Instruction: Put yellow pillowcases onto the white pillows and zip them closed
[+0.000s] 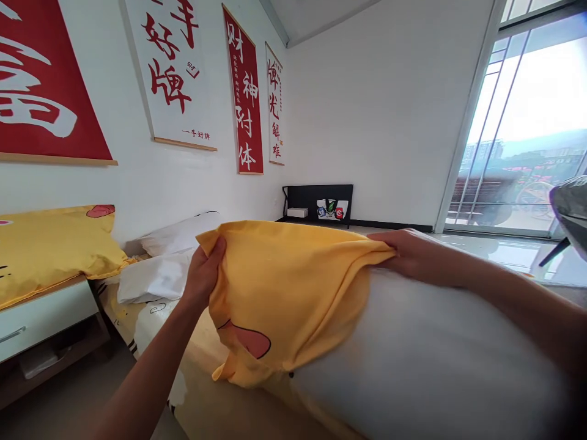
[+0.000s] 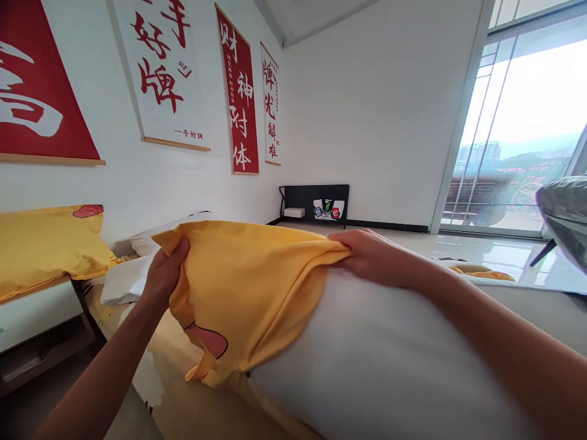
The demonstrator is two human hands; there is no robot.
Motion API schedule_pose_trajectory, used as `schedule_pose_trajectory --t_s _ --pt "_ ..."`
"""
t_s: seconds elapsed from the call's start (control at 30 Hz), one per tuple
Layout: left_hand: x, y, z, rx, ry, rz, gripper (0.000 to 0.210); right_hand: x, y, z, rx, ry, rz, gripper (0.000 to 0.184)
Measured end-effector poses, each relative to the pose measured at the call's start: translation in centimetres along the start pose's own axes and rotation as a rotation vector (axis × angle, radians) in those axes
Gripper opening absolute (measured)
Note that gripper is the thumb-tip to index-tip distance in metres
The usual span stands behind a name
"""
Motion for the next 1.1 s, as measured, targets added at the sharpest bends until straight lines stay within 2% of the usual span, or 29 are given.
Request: schedule_pose_trajectory --t_s 0.07,0.17,0.2,0.27,0.37,0.43,0.53,0.63,0.7,0.77,0.83,1.0,1.1 --pt "0.0 -1.0 -0.5 0.043 -0.157 0.025 0.066 -0.3 0.9 0.1 -0.068 0.035 -0.056 0.019" --pt "-0.1 -3.2 -1.9 0.15 -0.406 0.106 0.068 0.4 2.7 -0.3 -0.21 0.183 -0.118 0.018" --pt "-0.1 -4.0 -2.4 0.196 -0.446 0.13 0.065 0.5 3.1 -0.5 -0.223 0.178 -0.066 0.021" --pt "-0.1 -5.3 -3.2 0.265 -0.464 0.144 0.06 0.3 3.2 -0.8 -0.176 0.074 0.063 0.036" --pt "-0.8 -6.1 -3.8 0.275 -0.432 0.083 0.061 -0.4 1.6 -1.4 -0.039 -0.087 0.049 0.073" --pt "-1.2 -6.1 -3.9 0.249 -0.385 0.043 0.066 -1.1 0.2 -1.7 -0.02 -0.05 -0.077 0.082" --pt "-0.9 -5.7 -3.9 0.212 -0.22 0.032 0.071 -2.2 -2.0 -1.6 -0.07 0.174 -0.298 0.072" --pt "0.1 -4.7 -4.1 0.178 -0.052 0.057 0.065 -2.7 -3.7 -1.4 -0.078 0.387 -0.529 0.057" --pt "0.6 -4.0 -4.3 0.16 -0.003 0.059 0.063 -2.2 -4.1 -1.2 -0.078 0.475 -0.673 0.047" --pt "0.7 -3.4 -4.4 0.162 0.011 0.03 0.064 -1.5 -3.6 -1.1 -0.1 0.5 -0.756 0.043" --pt "0.5 -3.4 -4.4 0.187 0.019 -0.015 0.067 -1.0 -2.3 -1.1 -0.182 0.462 -0.736 0.04" --pt "-0.9 -4.0 -4.4 0.209 0.059 -0.108 0.067 -2.0 2.0 -2.1 -0.56 0.174 -0.503 0.029" --pt "-1.5 -3.1 -5.0 0.134 0.056 -0.067 0.066 -1.5 2.0 -2.1 -0.579 0.131 -0.579 0.023"
Point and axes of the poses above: each hand's wrist, its own z-axis towards the middle knuckle, its own x-axis out of the back of the hand, y = z × x, the point moved 6 cm from there along z, towards the middle knuckle
